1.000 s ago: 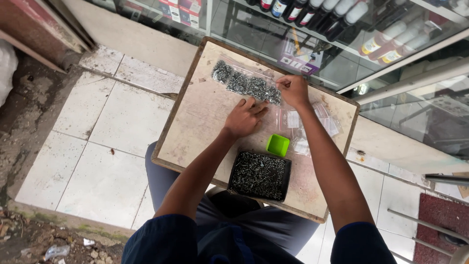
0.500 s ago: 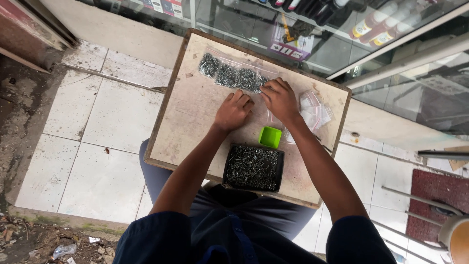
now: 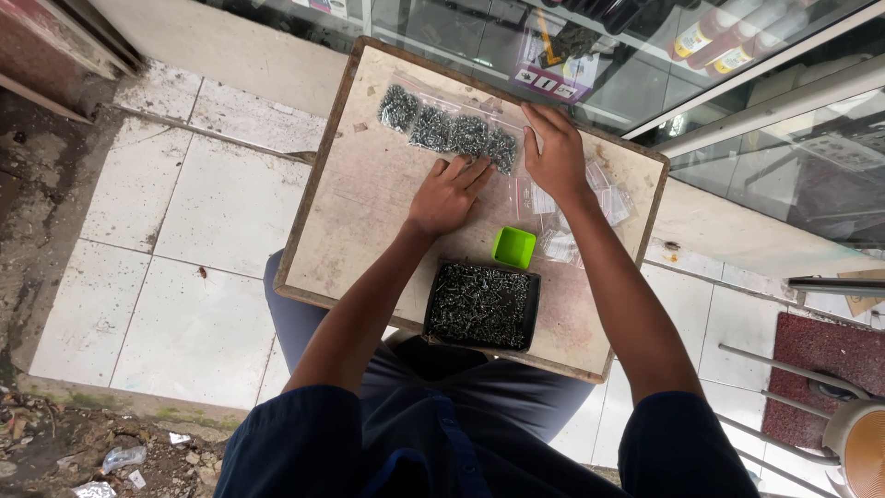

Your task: A person is manually sorting small screws from a tray and placing them into small plastic bags.

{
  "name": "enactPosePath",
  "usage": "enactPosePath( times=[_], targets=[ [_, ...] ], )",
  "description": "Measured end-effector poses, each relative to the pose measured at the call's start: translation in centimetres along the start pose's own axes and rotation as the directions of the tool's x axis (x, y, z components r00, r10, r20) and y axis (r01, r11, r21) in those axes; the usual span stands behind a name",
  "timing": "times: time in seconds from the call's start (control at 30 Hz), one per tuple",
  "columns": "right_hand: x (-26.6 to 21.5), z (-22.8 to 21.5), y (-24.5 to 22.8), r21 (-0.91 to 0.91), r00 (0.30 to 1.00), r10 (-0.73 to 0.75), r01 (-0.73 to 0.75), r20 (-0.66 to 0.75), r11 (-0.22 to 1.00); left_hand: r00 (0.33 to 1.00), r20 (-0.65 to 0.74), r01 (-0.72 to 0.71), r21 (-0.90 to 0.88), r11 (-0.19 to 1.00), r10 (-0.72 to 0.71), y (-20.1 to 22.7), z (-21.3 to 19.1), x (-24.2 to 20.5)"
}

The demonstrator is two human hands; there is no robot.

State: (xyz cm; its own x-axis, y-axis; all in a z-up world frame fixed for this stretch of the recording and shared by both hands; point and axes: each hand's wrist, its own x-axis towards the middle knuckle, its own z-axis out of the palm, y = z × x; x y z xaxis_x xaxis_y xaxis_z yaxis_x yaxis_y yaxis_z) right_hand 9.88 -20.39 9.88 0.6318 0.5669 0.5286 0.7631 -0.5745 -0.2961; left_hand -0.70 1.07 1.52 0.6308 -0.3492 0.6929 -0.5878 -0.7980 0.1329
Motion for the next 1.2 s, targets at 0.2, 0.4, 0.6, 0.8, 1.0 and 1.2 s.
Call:
enactPosePath(
  times=[0.2,0.4,0.6,0.8,1.0,1.2],
  targets=[
    [-3.5,3.8,2.0,-0.090,0.948,-0.077,0.109,0.310,0.990,1.000,0.013,0.016,0.015,1.000,-0.016,0.1,1.2,-0.7],
    [-3.8,4.0,1.9,-0.078,0.945,-0.086,0.116,0.315,0.990,0.994,0.103,0.037,0.002,0.999,-0.037,0.2,0.1,0.2],
    [-6.3,-1.4,0.6,0.077,0.997,0.079,-0.079,0.000,0.994,0.992,0.046,0.113,0.031,0.993,-0.114,0.2,2.0,0.1],
    [-11.4,-5.4,-2.6,0.047,0.993,0.105,-0.103,-0.048,0.994,0.992,0.080,0.094,0.074,0.993,-0.099,0.1,1.5,0.1],
    [-13.3,-5.8,-2.0,-0.110,0.973,0.228,-0.223,0.030,0.969,0.894,0.427,0.120,0.062,0.991,-0.135,-0.3,2.4,-0.4],
    [-12.5,-1.2,1.0,-0.173,0.888,0.460,-0.450,0.017,0.876,0.987,-0.058,0.150,-0.003,0.989,-0.150,2.3,5.4,0.2]
  ],
)
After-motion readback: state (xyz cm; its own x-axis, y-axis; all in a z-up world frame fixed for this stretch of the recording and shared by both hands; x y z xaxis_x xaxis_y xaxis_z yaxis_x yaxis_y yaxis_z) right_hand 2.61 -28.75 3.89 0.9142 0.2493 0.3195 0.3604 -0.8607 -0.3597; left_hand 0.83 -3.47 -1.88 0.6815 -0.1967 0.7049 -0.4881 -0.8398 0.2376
